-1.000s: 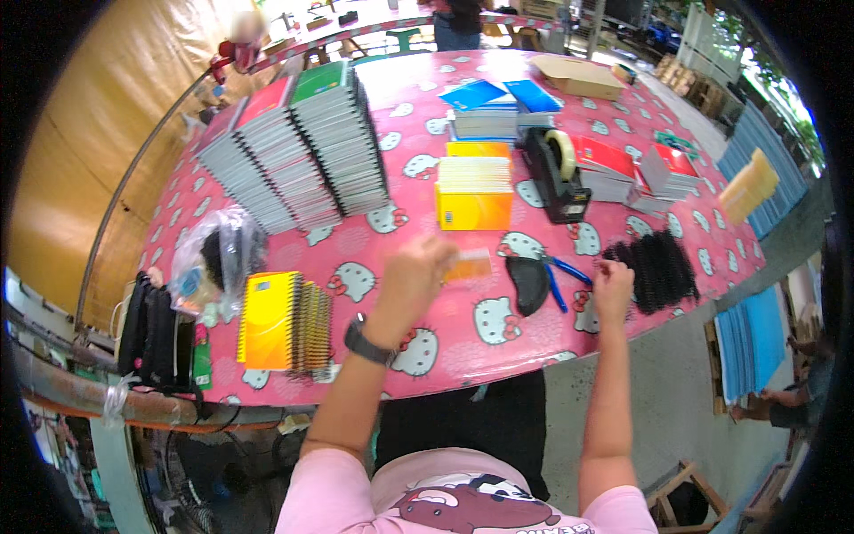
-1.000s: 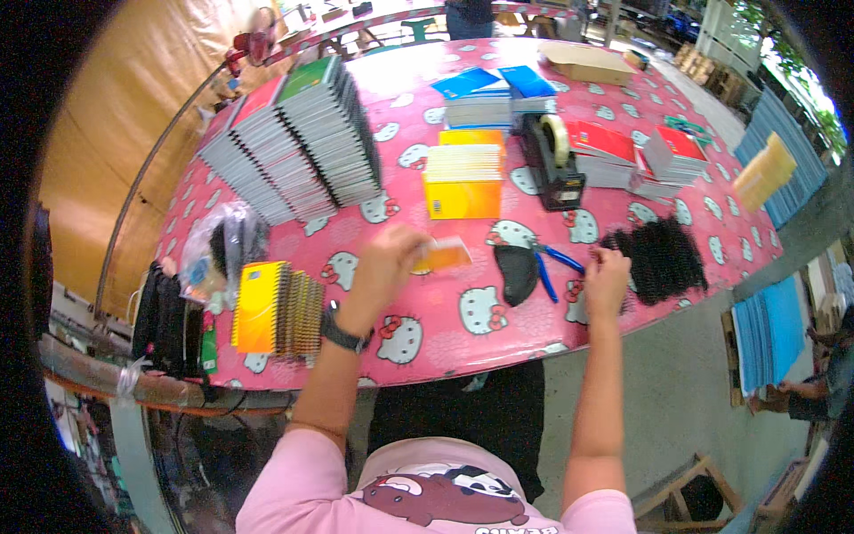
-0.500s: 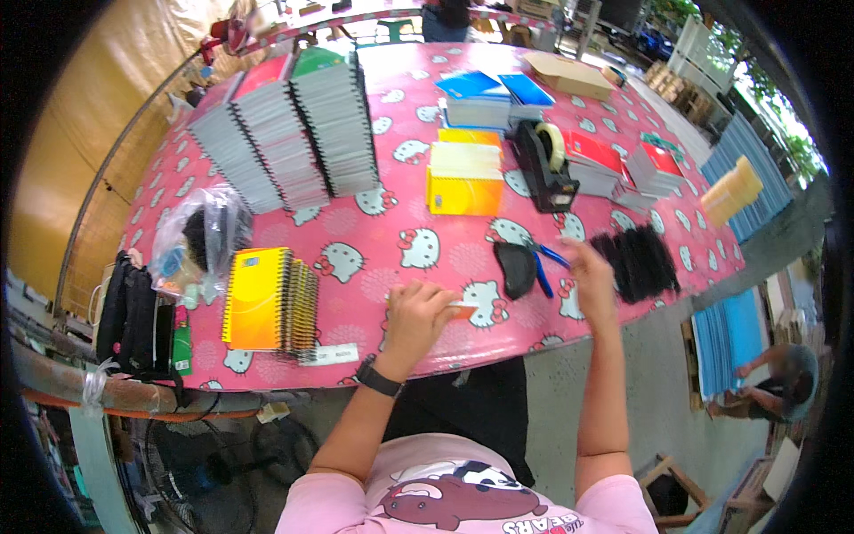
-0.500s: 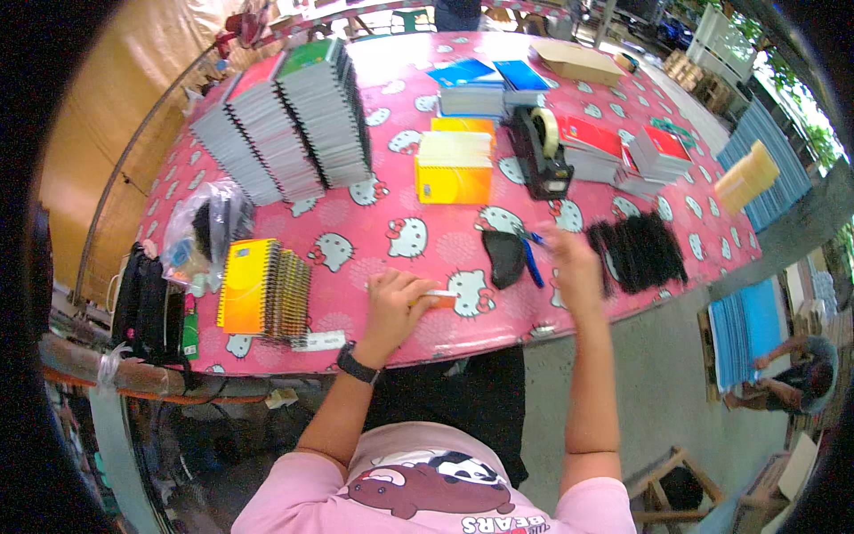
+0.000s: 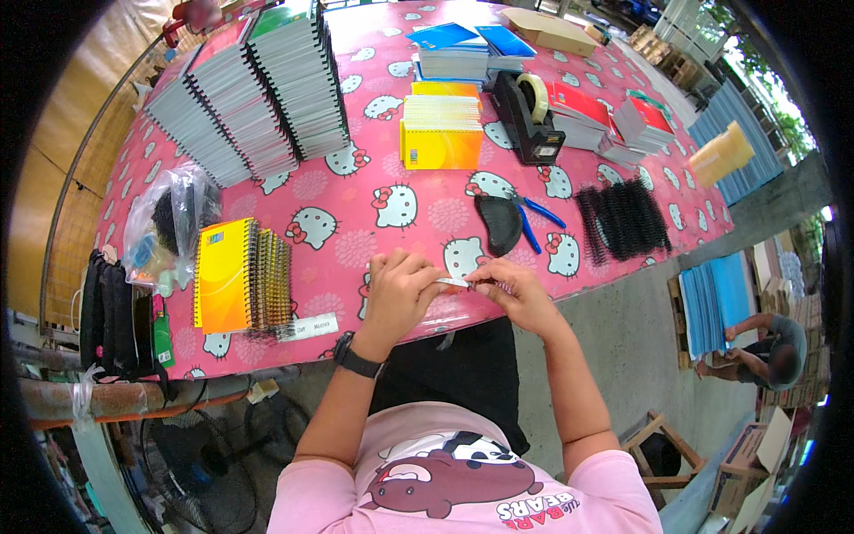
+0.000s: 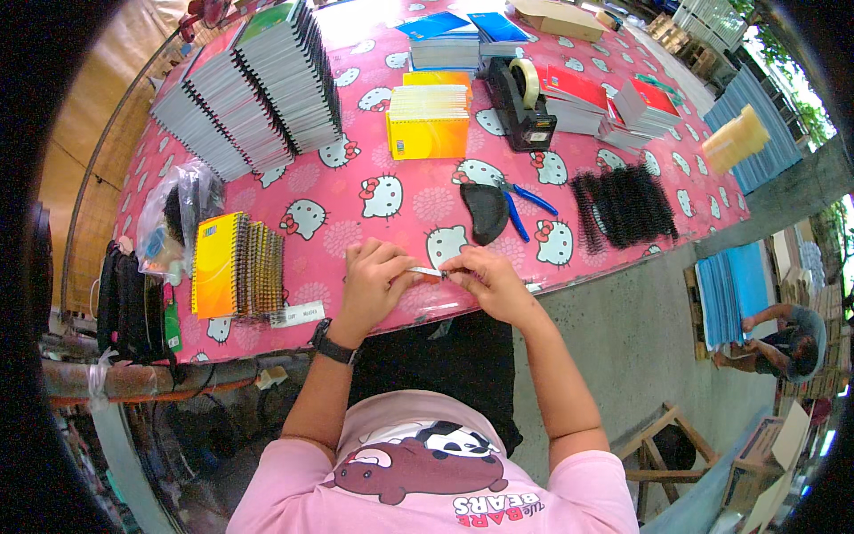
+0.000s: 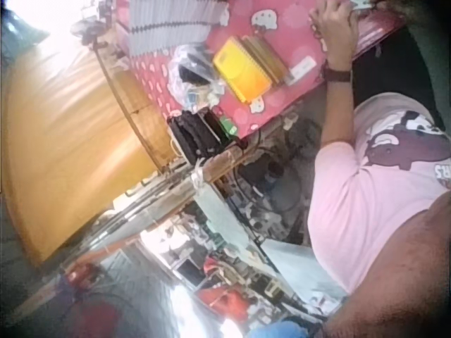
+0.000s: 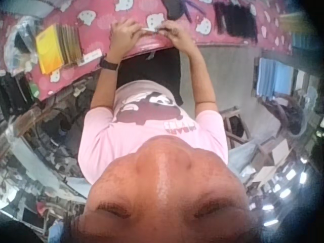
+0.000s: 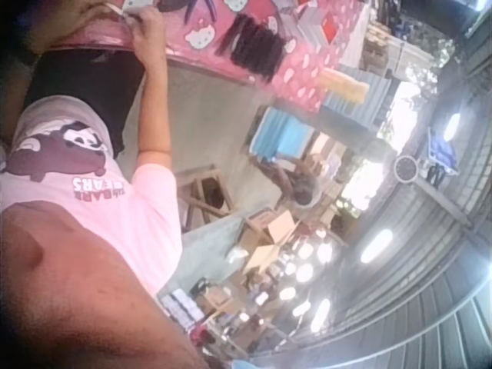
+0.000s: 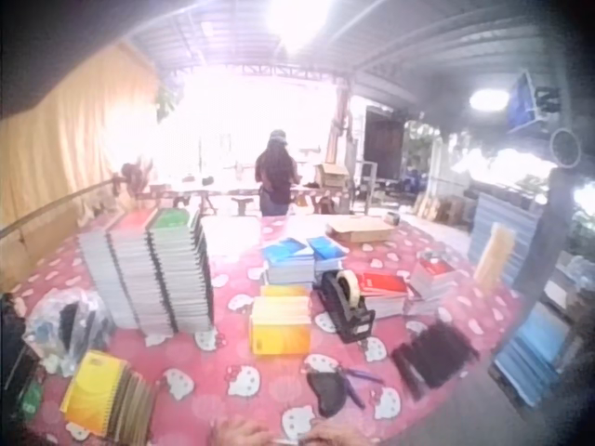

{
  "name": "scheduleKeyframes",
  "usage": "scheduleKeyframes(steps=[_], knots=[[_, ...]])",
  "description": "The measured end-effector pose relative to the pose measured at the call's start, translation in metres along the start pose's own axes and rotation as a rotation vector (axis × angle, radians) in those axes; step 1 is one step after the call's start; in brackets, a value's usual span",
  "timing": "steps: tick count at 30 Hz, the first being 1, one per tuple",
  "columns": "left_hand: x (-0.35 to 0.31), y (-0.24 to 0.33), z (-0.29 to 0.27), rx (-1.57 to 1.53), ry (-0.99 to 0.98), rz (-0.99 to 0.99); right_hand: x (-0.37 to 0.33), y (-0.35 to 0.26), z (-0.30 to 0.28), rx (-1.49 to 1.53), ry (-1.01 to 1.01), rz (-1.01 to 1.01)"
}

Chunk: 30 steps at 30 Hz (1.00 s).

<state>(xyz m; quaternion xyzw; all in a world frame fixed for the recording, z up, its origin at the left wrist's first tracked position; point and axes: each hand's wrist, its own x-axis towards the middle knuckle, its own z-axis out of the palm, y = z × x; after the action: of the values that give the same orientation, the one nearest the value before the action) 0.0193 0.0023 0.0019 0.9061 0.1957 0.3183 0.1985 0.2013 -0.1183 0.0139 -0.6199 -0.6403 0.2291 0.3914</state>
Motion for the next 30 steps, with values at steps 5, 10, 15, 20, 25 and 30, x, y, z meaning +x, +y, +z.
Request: scheduleKeyframes(steps=[5,10,15,20,25,30], knots=[[0.000,0.000,0.000,-0.008,-0.001,0.010,0.001,0.004,-0.001,0.139,-0.127,0.172],[0.002,0.004,-0.001,0.009,0.001,0.010,0.006,-0.014,-0.004,0.125,-0.079,0.222],[0.008,0.015,0.008,-0.072,0.036,0.029,0.005,-0.003,-0.005,0.103,-0.086,0.017],[0.006,0.021,0.012,-0.051,-0.027,0.000,0.001,-0.009,-0.007,0.147,-0.079,0.094],[0.002,0.025,0.015,-0.002,-0.094,0.047,0.008,-0.002,-0.019,0.253,-0.167,0.259],[0.011,0.034,0.014,0.014,-0.051,0.074,0.053,0.073,-0.041,-0.218,0.248,-0.061]])
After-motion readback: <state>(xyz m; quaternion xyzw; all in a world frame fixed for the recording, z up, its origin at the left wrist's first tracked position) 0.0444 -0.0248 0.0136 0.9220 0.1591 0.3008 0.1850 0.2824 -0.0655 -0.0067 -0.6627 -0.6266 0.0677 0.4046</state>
